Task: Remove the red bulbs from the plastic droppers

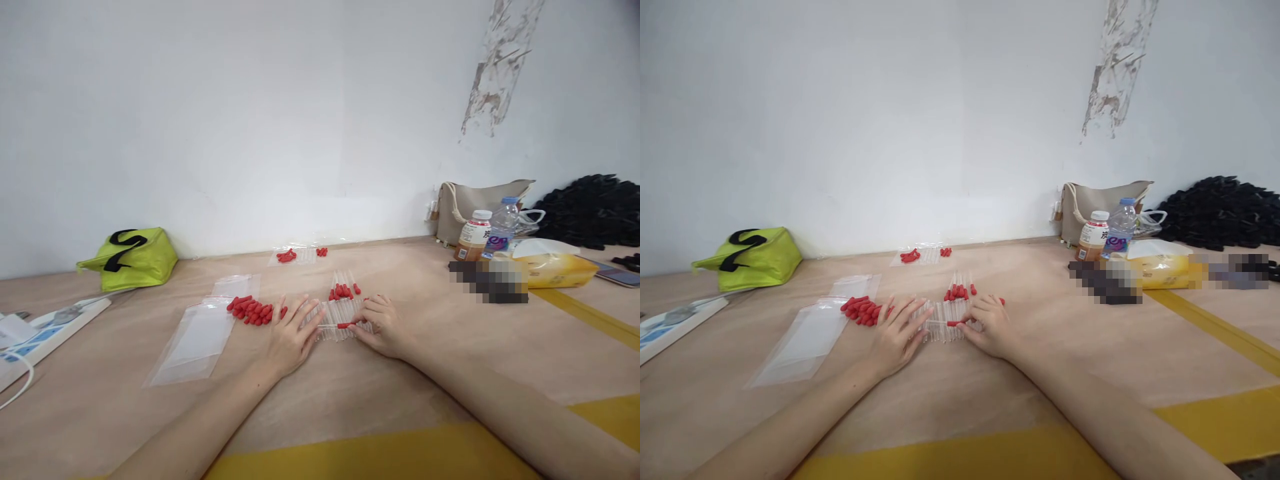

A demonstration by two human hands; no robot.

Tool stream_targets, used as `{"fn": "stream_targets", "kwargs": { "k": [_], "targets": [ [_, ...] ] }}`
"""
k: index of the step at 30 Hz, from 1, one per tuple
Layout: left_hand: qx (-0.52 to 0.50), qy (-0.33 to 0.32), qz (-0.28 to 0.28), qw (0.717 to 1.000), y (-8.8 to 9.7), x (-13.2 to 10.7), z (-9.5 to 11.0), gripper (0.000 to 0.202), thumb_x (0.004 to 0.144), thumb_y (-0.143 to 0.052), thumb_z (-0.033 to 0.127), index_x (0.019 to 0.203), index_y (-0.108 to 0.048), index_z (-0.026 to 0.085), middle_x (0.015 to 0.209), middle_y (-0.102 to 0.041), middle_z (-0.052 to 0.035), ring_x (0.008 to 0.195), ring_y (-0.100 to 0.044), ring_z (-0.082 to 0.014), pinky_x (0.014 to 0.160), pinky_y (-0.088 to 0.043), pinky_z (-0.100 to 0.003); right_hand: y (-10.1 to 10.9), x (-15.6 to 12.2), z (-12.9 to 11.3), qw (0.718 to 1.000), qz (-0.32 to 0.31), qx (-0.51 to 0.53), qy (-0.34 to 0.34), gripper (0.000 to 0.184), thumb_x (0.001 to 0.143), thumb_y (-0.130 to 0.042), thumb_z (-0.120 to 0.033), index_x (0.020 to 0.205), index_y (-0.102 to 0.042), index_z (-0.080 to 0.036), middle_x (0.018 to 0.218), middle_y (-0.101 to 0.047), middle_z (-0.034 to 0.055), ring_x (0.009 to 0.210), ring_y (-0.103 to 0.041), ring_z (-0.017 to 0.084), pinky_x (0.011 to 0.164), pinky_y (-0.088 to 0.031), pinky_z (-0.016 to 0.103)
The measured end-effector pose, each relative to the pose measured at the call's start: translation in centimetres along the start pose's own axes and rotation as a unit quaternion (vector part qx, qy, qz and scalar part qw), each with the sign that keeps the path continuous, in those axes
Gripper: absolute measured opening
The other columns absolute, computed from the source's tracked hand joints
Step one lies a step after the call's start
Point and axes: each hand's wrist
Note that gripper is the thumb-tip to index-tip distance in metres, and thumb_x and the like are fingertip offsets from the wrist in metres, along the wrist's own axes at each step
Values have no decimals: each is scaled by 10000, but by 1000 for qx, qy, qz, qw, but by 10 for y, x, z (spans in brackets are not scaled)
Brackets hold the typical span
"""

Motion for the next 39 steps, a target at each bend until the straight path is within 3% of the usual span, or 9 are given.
{"fn": "stream_targets", "kwargs": {
  "k": [4,8,14,18,28,34,39],
  "targets": [
    [8,-23,7,1000,-1,-1,2,225,821,-515,210,1024,-597,262,1054,-640,-6,1080,-504,-226,1017,-138,-546,-2,-2,-13,998,-9,-21,53,152,795,-533,-288,712,-611,-187,662,-572,17,696,-443,137,673,-292,293],
    [-25,-22,15,999,-4,-3,1,123,818,-527,210,861,-640,231,918,-681,-2,968,-562,-195,1003,-179,-520,-5,0,-19,997,4,-44,64,153,790,-536,-292,709,-616,-190,675,-584,15,696,-444,135,670,-277,297],
    [-47,-41,35,997,-4,0,3,110,809,-532,173,842,-633,200,880,-690,-8,889,-585,-173,958,-269,-462,-13,2,-20,991,37,-76,101,164,776,-571,-352,836,-641,-217,749,-631,15,751,-474,143,693,-260,307],
    [-64,-44,27,997,0,-1,4,98,798,-533,145,804,-622,185,837,-689,1,862,-586,-160,946,-288,-444,-15,0,-20,987,31,-104,116,140,807,-550,-324,764,-652,-237,628,-606,-4,710,-456,132,705,-233,316],
    [-97,-42,14,994,8,-6,5,143,813,-487,130,846,-611,195,825,-683,-6,888,-594,-146,960,-302,-420,-5,1,-30,987,-9,-103,123,187,838,-469,-258,723,-597,-186,656,-584,10,705,-450,139,750,-234,342],
    [-84,44,44,995,15,-18,-15,150,819,-489,157,893,-612,196,881,-646,-36,849,-578,-156,829,-434,-350,5,-5,-10,997,29,-60,32,147,833,-477,-261,766,-586,-190,722,-611,26,741,-505,147,772,-308,327],
    [-83,104,9,991,12,-15,-18,297,844,-372,108,1060,-568,166,916,-519,-76,835,-538,-144,709,-475,-258,6,3,18,985,90,71,-126,211,848,-429,-320,905,-589,-194,860,-582,54,773,-554,141,685,-437,271]
  ]
}}
Point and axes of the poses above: each hand's wrist, its own x-axis towards the middle knuckle, its own y-axis out of the back of the hand, z = x × y
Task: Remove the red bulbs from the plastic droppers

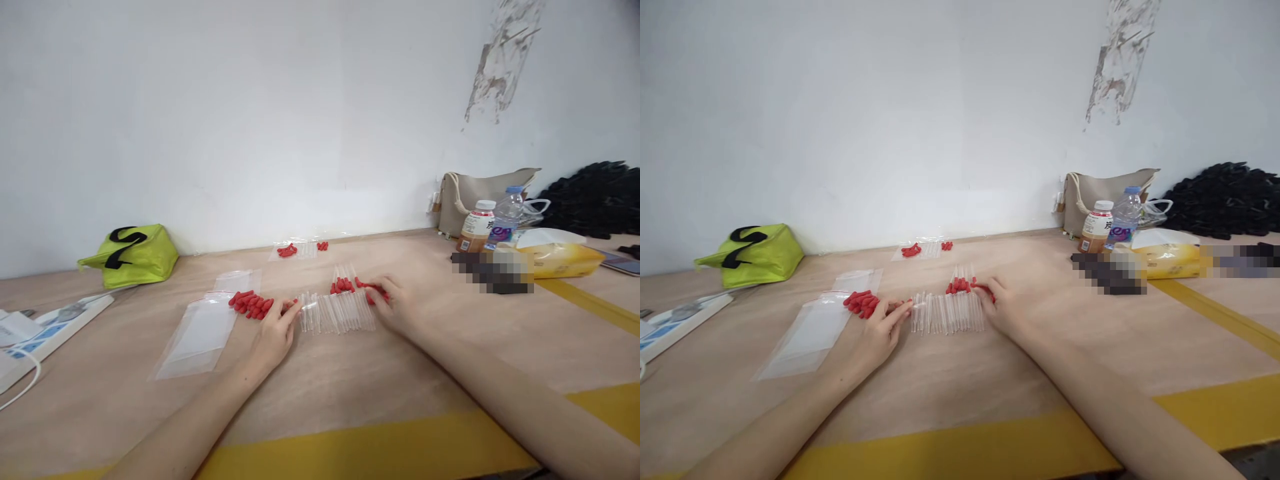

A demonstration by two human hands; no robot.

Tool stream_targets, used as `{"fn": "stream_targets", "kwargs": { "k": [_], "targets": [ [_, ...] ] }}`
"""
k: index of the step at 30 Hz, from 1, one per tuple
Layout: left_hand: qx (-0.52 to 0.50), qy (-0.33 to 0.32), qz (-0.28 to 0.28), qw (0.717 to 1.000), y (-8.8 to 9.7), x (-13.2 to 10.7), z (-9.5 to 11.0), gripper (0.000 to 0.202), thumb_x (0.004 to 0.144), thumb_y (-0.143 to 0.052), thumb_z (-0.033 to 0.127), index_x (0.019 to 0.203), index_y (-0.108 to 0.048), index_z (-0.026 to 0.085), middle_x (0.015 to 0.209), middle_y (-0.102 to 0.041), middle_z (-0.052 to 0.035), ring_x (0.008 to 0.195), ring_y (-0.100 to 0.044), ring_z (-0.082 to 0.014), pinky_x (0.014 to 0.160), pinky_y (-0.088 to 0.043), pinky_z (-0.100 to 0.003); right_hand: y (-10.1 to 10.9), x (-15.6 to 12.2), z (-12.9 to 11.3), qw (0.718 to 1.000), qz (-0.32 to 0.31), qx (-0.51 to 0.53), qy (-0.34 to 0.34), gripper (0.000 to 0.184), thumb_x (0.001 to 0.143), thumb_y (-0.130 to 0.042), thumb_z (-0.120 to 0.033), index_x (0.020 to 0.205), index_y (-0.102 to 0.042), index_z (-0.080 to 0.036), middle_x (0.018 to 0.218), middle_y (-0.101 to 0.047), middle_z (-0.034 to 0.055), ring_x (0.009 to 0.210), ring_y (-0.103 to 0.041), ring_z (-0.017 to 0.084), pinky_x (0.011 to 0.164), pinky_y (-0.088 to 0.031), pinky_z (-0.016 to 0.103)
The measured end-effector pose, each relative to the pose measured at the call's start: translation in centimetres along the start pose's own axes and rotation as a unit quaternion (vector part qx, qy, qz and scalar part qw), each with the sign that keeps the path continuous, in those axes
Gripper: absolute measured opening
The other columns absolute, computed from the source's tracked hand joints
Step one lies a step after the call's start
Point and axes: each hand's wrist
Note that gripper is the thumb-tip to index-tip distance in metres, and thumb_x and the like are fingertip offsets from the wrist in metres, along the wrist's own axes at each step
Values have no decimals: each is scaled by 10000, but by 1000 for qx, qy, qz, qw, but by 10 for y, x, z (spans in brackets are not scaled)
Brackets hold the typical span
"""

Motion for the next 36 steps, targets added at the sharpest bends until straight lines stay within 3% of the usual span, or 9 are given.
{"fn": "stream_targets", "kwargs": {
  "k": [3,6,9,13,21,25,31,36],
  "targets": [
    [30,2,-9,1000,-3,9,-1,387,826,-296,52,1126,-526,133,861,-473,-75,800,-513,-143,703,-470,-265,2,9,25,993,37,15,-115,284,808,-451,-365,915,-625,-168,886,-570,71,688,-560,131,619,-474,275],
    [51,0,-26,998,-5,21,-6,343,844,-292,83,1039,-567,147,771,-484,-45,682,-500,-129,612,-458,-243,8,14,46,977,43,18,-208,319,764,-482,-348,953,-621,-133,825,-601,78,642,-559,134,585,-484,285],
    [49,-18,-32,998,-6,31,-6,261,864,-347,148,956,-589,180,774,-557,-30,649,-533,-118,584,-447,-227,15,15,52,967,41,19,-251,318,702,-554,-341,926,-604,-121,744,-614,64,629,-563,140,580,-485,285],
    [20,-50,12,998,-13,35,1,195,859,-402,167,931,-584,170,811,-624,-36,704,-584,-129,634,-467,-240,20,14,45,975,33,24,-220,282,654,-603,-359,840,-587,-148,782,-621,54,685,-575,141,614,-476,266],
    [-6,-94,-1,996,-37,21,5,160,835,-435,150,850,-592,173,757,-646,-31,710,-600,-140,661,-491,-267,19,12,43,982,-22,-45,-181,186,673,-583,-365,733,-622,-194,763,-641,21,735,-576,155,668,-436,281],
    [-51,-91,-27,994,-39,19,7,142,823,-507,223,916,-591,159,831,-660,-49,775,-600,-153,711,-493,-283,22,13,38,984,-42,-82,-152,165,695,-567,-359,696,-631,-207,729,-650,9,741,-569,158,699,-417,286],
    [-93,-72,-72,990,-37,16,11,310,771,-565,401,975,-600,170,846,-653,-66,784,-600,-174,696,-494,-303,21,12,32,980,-65,-134,-130,184,695,-571,-393,684,-644,-224,720,-659,3,744,-561,170,704,-394,296],
    [-104,-70,-62,990,-37,16,13,312,769,-566,403,969,-607,167,835,-647,-69,786,-590,-178,706,-490,-315,18,12,27,975,-82,-168,-118,208,677,-585,-440,675,-652,-243,689,-656,2,740,-560,183,757,-360,339]
  ]
}}
Point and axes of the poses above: each hand's wrist, its own x-axis towards the middle knuckle, its own y-axis out of the back of the hand, z = x × y
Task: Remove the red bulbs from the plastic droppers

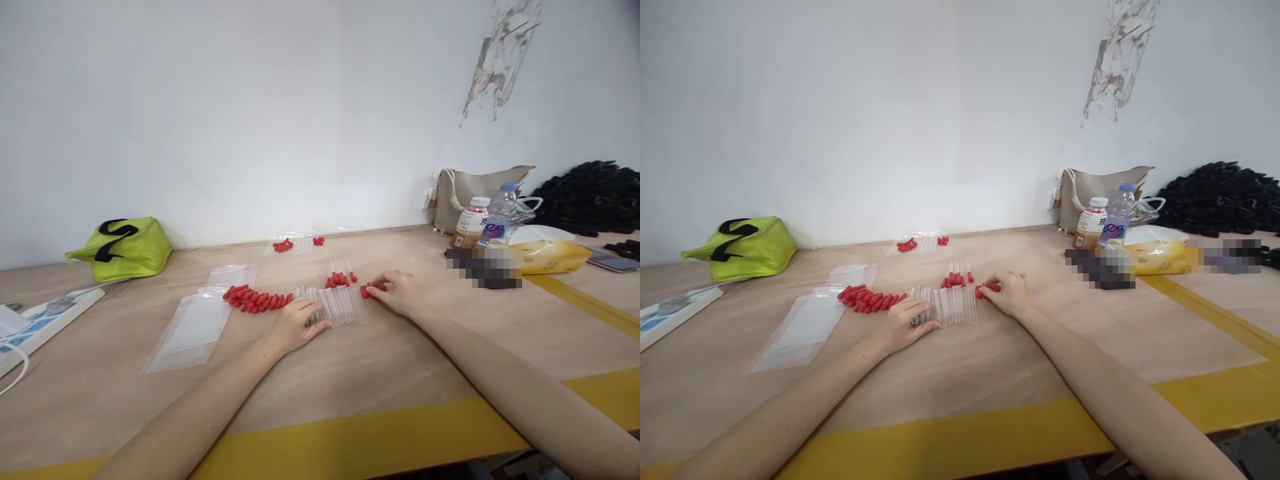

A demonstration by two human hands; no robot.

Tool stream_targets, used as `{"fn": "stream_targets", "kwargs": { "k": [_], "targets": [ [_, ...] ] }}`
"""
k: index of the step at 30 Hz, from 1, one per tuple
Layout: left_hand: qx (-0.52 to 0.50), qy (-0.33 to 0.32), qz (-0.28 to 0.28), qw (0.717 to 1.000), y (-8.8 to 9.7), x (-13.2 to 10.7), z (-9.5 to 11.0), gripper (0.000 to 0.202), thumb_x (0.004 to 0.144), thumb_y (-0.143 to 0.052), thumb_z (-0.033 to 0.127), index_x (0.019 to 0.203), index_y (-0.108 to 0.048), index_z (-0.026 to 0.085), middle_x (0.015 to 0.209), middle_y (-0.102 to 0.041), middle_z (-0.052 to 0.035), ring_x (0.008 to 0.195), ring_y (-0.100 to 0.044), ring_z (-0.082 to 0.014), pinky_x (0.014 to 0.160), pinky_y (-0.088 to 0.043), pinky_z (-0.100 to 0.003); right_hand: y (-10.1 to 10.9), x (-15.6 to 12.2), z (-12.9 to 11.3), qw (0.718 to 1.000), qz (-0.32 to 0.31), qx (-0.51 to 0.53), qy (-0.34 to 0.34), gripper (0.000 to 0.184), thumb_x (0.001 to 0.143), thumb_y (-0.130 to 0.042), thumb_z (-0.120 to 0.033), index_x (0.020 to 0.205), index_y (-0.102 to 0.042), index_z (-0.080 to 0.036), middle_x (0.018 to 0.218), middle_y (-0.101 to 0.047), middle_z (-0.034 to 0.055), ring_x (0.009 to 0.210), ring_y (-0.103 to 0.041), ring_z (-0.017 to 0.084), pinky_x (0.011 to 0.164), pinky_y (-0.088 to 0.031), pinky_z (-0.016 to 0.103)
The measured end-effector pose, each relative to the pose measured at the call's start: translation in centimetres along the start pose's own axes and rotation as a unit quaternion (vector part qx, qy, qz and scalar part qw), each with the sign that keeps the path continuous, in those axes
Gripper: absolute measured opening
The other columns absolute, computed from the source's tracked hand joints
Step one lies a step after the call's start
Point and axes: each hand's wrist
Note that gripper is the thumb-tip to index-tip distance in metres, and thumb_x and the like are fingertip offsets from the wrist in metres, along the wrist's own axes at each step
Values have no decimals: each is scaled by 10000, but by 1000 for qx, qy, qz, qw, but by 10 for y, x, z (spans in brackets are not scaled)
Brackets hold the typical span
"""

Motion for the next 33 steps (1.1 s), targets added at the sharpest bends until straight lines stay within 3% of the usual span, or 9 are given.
{"fn": "stream_targets", "kwargs": {
  "k": [5,11,14,18,20,24,29,33],
  "targets": [
    [12,37,32,999,9,-2,7,314,763,-573,382,992,-591,168,911,-617,-79,856,-556,-197,781,-453,-359,3,-2,-1,999,12,22,-25,228,684,-564,-447,685,-648,-235,722,-663,6,742,-568,180,732,-380,324],
    [73,94,33,992,22,-8,13,194,819,-488,303,934,-587,182,900,-597,-58,864,-513,-200,777,-390,-364,1,16,5,986,-26,44,-157,205,716,-506,-368,707,-638,-211,666,-656,14,589,-575,137,555,-389,252],
    [91,111,51,988,22,-10,11,172,826,-476,295,897,-592,189,906,-591,-52,860,-500,-194,774,-367,-356,-3,36,1,983,-67,12,-172,164,648,-578,-354,582,-624,-212,541,-623,11,533,-565,144,548,-380,264],
    [101,152,71,981,22,-11,6,173,838,-460,294,886,-594,195,912,-585,-45,852,-493,-186,776,-353,-347,-17,62,-11,978,-118,1,-174,241,599,-626,-380,460,-575,-191,338,-492,2,424,-522,140,525,-381,278],
    [104,167,71,978,22,-11,5,178,843,-451,294,887,-594,197,907,-585,-41,858,-490,-186,782,-348,-344,-25,72,-18,962,-177,-27,-208,238,578,-644,-361,456,-572,-170,331,-478,9,432,-532,152,518,-386,281],
    [114,165,50,978,21,-10,9,185,851,-434,287,893,-593,203,923,-584,-39,871,-487,-184,777,-342,-335,-37,88,-31,898,-296,-107,-306,177,554,-650,-279,487,-582,-130,390,-518,45,503,-578,206,528,-401,308],
    [115,164,36,979,21,-9,9,183,850,-433,291,892,-590,205,923,-587,-39,873,-489,-188,770,-343,-338,-33,95,-37,915,-261,-122,-284,97,542,-637,-204,515,-578,-132,453,-549,60,580,-593,259,565,-404,358],
    [107,176,40,978,22,-10,5,183,854,-429,293,908,-580,205,921,-584,-37,873,-492,-188,771,-353,-339,-13,83,-41,954,-194,-96,-205,167,673,-553,-284,574,-577,-152,560,-587,63,642,-587,221,582,-394,309]
  ]
}}
Point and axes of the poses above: each hand's wrist, its own x-axis towards the middle knuckle, its own y-axis out of the back of the hand, z = x × y
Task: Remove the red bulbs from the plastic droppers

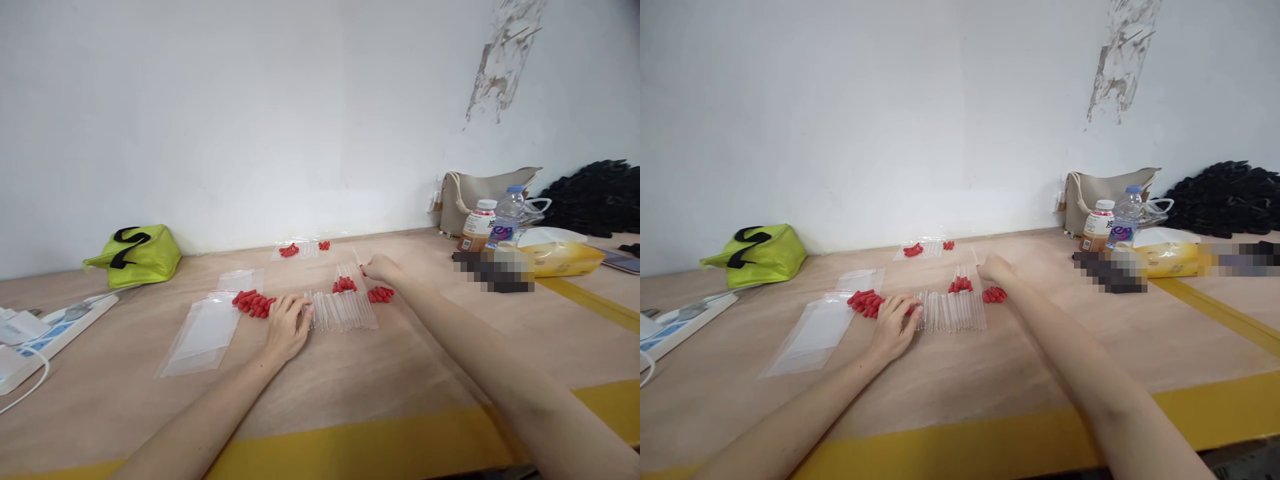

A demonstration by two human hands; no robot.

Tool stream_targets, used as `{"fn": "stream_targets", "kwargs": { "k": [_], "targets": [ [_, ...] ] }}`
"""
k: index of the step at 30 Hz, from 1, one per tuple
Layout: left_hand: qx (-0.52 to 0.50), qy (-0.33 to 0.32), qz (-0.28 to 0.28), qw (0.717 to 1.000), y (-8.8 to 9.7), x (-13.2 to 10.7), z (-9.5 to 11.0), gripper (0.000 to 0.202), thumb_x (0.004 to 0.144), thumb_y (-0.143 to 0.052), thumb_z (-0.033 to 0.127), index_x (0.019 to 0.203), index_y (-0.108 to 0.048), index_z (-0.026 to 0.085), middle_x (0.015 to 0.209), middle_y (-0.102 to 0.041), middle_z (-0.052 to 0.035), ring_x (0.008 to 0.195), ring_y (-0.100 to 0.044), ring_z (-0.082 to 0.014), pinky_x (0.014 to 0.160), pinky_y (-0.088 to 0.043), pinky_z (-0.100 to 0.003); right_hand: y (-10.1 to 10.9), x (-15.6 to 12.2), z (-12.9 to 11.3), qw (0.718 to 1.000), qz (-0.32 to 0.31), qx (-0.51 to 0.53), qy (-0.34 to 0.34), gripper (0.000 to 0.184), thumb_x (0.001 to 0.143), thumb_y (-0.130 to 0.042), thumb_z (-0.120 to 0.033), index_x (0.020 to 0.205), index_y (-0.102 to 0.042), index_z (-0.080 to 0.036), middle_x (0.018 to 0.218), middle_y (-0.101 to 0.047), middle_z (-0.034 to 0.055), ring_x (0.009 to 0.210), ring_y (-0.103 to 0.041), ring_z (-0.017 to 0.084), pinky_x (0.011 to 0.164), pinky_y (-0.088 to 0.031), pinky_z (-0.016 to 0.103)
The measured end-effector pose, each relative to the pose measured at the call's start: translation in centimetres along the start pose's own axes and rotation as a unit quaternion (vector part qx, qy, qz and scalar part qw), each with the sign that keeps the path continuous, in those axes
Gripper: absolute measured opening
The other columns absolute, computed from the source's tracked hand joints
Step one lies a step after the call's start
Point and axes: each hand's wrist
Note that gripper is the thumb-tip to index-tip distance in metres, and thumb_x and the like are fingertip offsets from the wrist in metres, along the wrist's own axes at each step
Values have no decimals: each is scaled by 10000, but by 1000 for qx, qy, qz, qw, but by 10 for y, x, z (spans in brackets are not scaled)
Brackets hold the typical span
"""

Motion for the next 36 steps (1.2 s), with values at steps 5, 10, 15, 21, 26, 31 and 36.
{"fn": "stream_targets", "kwargs": {
  "k": [5,10,15,21,26,31,36],
  "targets": [
    [-10,-14,13,1000,-1,0,0,260,833,-459,291,1061,-516,180,994,-567,-63,921,-490,-200,824,-373,-347,2,-44,20,983,85,53,157,178,791,-468,-335,798,-586,-202,826,-639,15,786,-563,142,697,-381,251],
    [8,-74,30,997,-2,-1,3,459,807,-493,312,1228,-402,152,1185,-474,-121,1085,-437,-237,919,-344,-384,-28,-85,36,885,253,60,387,174,811,-508,-274,943,-596,-203,822,-632,38,815,-522,169,783,-312,328],
    [27,-151,18,988,-2,0,7,339,805,-516,303,1129,-526,203,1140,-543,-87,1067,-460,-232,897,-340,-390,-50,-104,30,838,280,23,468,142,836,-494,-243,884,-628,-231,806,-625,16,788,-499,135,805,-259,336],
    [44,-212,15,976,-3,0,11,188,817,-524,273,981,-612,247,856,-658,-7,851,-536,-168,911,-282,-411,-53,-109,21,823,282,14,493,136,837,-488,-266,871,-611,-218,828,-625,14,825,-490,145,862,-224,366],
    [58,-222,16,973,-2,0,13,137,819,-516,245,889,-633,234,716,-648,8,747,-530,-149,893,-282,-412,-53,-110,22,819,292,-4,494,169,848,-469,-261,947,-594,-207,805,-637,29,815,-491,158,868,-224,378],
    [57,-216,24,975,-2,0,14,121,819,-511,231,826,-632,227,686,-643,15,721,-524,-149,876,-286,-411,-54,-110,22,823,300,-20,483,149,842,-483,-262,888,-617,-216,756,-617,12,766,-471,141,856,-214,373],
    [64,-205,11,977,-1,0,14,122,812,-510,232,794,-630,237,663,-637,20,734,-518,-159,885,-274,-426,-52,-112,23,826,297,-42,477,149,828,-479,-211,851,-625,-230,712,-584,3,762,-450,144,863,-193,386]
  ]
}}
Point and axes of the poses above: each hand's wrist, its own x-axis towards the middle knuckle, its own y-axis out of the back of the hand, z = x × y
